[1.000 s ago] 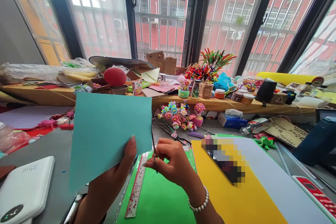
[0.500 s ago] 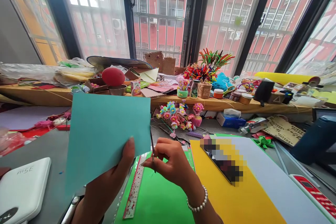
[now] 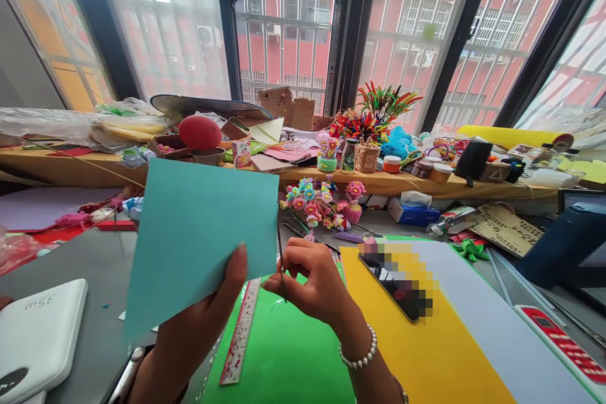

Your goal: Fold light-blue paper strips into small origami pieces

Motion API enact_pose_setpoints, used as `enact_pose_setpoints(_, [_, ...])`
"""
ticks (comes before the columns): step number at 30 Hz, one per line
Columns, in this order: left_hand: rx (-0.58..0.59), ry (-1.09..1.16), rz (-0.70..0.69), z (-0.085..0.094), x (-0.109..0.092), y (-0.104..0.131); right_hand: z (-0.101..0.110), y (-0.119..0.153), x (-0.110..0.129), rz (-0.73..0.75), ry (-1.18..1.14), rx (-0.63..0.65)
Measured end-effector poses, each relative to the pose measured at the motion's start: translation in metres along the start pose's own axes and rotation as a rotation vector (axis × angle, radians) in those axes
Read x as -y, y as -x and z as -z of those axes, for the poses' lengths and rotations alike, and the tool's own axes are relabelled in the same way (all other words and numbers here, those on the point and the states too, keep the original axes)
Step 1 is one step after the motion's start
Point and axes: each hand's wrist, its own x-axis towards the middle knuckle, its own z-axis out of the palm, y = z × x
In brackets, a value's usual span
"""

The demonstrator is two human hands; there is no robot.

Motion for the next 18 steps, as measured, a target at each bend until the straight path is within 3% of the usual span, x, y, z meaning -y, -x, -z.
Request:
enact_pose_setpoints(8, [-0.130, -0.182, -0.200, -0.0038, 0.0026, -0.0062, 0.0012, -0.0007, -0.0009, 0.010, 0.039, -0.020])
enact_pose_setpoints(14, [-0.040, -0.085, 0.008, -0.0030, 0.0018, 0.0001, 0.0000, -0.0013, -0.0027, -0.002, 0.053, -0.035])
enact_pose_setpoints(18, [-0.044, -0.044, 0.027, -0.0028, 0.0017, 0.0026, -0.0007, -0.0016, -0.0022, -0.009, 0.052, -0.035])
